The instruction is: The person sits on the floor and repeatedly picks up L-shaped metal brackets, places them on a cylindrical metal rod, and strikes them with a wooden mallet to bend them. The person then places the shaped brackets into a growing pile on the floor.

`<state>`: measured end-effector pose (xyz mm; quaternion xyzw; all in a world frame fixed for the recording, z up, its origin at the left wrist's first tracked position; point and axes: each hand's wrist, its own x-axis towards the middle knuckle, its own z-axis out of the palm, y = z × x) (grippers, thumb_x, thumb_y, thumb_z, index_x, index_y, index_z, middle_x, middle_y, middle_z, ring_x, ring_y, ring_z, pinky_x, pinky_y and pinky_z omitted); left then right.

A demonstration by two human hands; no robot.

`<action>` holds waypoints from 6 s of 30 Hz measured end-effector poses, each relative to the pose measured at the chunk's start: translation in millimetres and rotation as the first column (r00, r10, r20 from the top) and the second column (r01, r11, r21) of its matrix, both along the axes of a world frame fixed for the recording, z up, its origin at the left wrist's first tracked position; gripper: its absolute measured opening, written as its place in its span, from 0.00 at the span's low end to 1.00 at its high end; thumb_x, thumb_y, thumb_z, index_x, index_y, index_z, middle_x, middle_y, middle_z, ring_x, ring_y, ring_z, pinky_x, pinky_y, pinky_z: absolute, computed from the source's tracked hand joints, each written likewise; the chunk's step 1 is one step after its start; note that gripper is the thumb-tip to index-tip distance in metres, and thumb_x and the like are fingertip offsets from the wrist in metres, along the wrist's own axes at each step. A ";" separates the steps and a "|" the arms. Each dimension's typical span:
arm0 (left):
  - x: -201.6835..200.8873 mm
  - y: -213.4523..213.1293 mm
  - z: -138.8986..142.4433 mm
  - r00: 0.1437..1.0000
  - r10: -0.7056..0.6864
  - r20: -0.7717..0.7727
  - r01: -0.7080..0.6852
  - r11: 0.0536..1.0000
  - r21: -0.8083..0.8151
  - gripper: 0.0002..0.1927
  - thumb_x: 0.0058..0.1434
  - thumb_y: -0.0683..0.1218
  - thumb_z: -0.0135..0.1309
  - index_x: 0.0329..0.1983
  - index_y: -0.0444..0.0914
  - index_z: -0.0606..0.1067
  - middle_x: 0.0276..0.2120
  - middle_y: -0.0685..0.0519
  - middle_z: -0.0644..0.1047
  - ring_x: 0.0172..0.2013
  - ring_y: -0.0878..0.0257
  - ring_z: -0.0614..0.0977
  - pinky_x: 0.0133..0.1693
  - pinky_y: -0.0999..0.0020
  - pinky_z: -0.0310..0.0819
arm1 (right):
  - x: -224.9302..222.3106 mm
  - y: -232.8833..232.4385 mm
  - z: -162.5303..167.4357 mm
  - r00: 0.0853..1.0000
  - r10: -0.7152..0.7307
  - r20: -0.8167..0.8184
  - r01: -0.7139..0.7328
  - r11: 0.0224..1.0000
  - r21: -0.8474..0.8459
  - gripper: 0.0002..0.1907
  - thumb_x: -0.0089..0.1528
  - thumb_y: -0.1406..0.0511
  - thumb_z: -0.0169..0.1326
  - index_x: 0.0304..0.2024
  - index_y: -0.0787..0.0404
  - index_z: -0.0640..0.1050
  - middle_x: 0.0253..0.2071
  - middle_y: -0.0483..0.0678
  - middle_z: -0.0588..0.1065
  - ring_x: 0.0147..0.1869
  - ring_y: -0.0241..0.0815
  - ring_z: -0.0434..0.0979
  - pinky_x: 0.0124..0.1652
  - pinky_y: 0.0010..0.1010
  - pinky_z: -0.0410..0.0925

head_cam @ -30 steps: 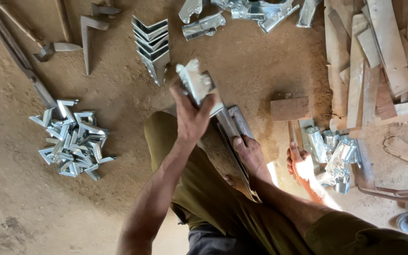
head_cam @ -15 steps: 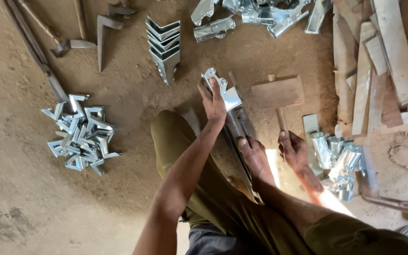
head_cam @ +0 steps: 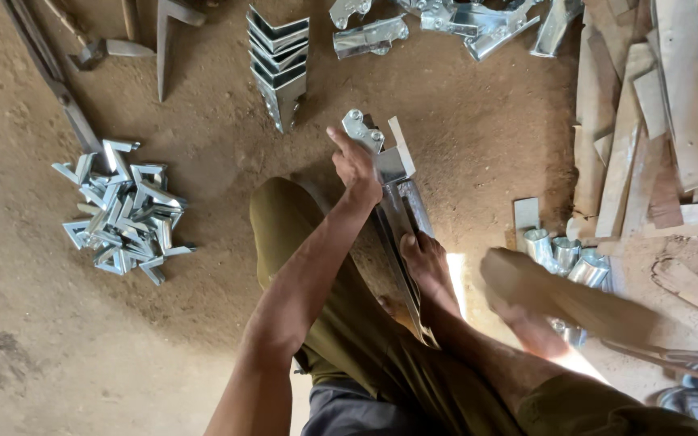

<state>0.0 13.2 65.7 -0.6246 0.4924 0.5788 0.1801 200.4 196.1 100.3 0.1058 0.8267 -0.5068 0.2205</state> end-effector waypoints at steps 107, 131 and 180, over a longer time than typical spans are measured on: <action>13.4 -23.4 -46.4 0.969 0.104 -0.224 0.131 0.555 0.822 0.49 0.59 0.80 0.26 0.30 0.33 0.76 0.21 0.45 0.75 0.23 0.49 0.77 0.31 0.53 0.76 | -20.1 8.0 15.4 0.993 -0.098 -0.066 0.110 0.974 0.199 0.25 0.73 0.55 0.44 0.24 0.61 0.72 0.09 0.41 0.62 0.08 0.32 0.57 0.08 0.27 0.49; -0.4 43.8 74.4 -0.522 -0.847 -0.105 0.068 0.081 -0.994 0.31 0.66 0.67 0.44 0.65 0.46 0.70 0.63 0.50 0.74 0.67 0.53 0.73 0.69 0.41 0.66 | 64.8 -17.4 -88.2 0.998 -0.001 0.057 -0.028 0.859 0.511 0.30 0.74 0.47 0.45 0.56 0.67 0.78 0.48 0.63 0.76 0.53 0.57 0.76 0.54 0.57 0.60; 11.3 -93.9 76.0 0.582 -0.508 -0.634 0.656 0.755 -0.003 0.52 0.49 0.46 0.71 0.73 0.44 0.55 0.68 0.44 0.60 0.65 0.52 0.65 0.54 0.52 0.80 | -11.4 44.5 13.7 0.980 -0.131 -0.153 0.154 0.976 0.155 0.23 0.72 0.52 0.39 0.41 0.66 0.73 0.11 0.45 0.63 0.09 0.37 0.60 0.08 0.33 0.54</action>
